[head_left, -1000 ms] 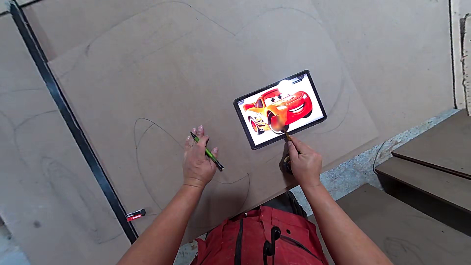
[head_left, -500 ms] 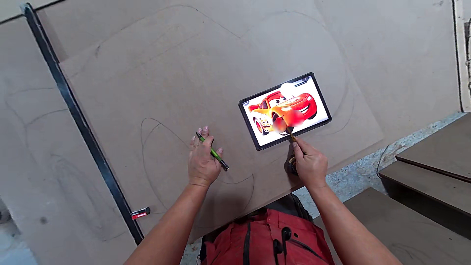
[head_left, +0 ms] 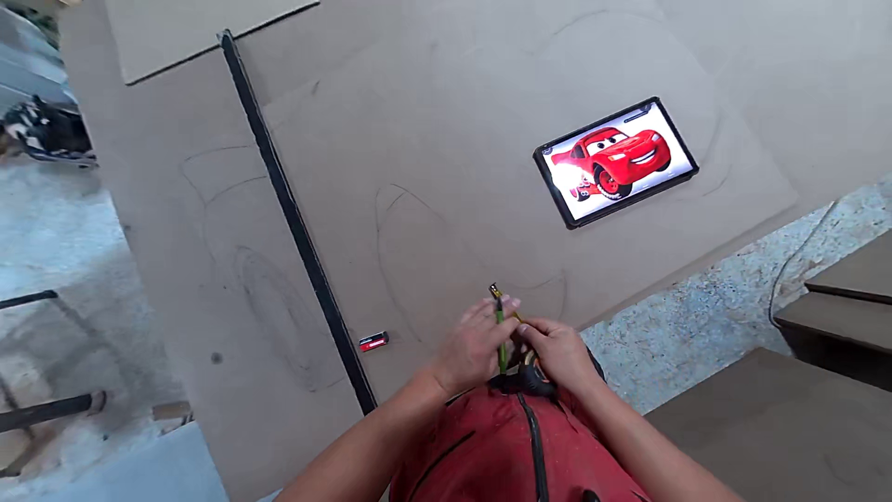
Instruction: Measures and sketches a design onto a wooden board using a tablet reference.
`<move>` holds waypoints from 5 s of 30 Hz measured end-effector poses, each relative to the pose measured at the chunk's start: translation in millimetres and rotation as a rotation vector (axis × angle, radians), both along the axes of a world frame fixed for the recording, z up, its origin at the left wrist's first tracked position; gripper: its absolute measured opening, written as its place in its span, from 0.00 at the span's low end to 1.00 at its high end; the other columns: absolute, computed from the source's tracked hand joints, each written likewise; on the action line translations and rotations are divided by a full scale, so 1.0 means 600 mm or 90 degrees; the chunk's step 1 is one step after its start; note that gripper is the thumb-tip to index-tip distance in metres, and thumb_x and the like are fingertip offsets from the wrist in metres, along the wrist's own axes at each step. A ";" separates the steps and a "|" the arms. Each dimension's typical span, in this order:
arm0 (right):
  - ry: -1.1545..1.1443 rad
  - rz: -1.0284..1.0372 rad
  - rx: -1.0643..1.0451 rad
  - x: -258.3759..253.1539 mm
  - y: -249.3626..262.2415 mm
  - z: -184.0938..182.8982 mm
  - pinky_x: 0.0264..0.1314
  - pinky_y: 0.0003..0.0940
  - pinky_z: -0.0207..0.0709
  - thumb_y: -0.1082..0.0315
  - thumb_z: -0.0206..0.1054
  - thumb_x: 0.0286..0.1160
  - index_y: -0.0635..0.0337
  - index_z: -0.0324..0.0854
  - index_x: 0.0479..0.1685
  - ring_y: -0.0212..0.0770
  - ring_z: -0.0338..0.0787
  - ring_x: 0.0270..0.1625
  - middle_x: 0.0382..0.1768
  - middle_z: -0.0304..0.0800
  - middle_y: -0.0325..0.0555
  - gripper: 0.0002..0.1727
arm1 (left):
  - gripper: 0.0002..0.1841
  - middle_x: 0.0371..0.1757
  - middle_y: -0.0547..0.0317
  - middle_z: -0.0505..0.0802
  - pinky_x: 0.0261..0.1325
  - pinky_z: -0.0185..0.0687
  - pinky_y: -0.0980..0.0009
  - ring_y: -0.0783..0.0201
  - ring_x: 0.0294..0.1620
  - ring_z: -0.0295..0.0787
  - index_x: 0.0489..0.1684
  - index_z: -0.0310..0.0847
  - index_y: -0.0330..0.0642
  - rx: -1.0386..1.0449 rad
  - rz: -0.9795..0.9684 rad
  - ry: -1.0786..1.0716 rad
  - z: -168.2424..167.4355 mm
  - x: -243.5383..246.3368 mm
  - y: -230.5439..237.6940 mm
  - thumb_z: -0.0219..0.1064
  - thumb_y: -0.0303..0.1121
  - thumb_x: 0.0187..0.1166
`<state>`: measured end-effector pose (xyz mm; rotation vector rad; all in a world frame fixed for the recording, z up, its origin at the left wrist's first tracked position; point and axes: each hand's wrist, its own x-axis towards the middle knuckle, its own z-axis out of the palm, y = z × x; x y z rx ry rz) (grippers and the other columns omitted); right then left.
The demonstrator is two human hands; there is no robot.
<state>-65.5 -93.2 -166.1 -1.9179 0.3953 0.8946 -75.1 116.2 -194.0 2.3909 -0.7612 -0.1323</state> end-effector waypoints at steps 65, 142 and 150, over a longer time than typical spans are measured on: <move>-0.018 -0.272 0.071 -0.154 0.003 -0.067 0.40 0.38 0.89 0.57 0.72 0.79 0.44 0.95 0.41 0.32 0.94 0.34 0.32 0.98 0.31 0.07 | 0.24 0.88 0.55 0.74 0.97 0.47 0.57 0.59 0.93 0.59 0.76 0.77 0.40 0.092 0.075 -0.055 -0.060 0.109 0.052 0.60 0.45 0.88; -0.227 -0.111 -0.087 0.130 -0.223 -0.012 0.37 0.39 0.88 0.52 0.61 0.86 0.42 0.88 0.48 0.30 0.91 0.32 0.29 0.92 0.28 0.11 | 0.28 0.89 0.56 0.73 0.90 0.63 0.49 0.58 0.92 0.62 0.82 0.74 0.46 0.020 0.168 0.001 0.010 0.149 -0.083 0.61 0.48 0.85; 0.000 0.083 0.041 0.118 -0.010 -0.010 0.48 0.43 0.88 0.50 0.59 0.88 0.40 0.91 0.52 0.32 0.93 0.38 0.34 0.94 0.30 0.14 | 0.25 0.90 0.61 0.73 0.95 0.54 0.50 0.61 0.93 0.58 0.80 0.77 0.47 0.125 0.094 -0.002 -0.001 0.096 0.007 0.61 0.46 0.88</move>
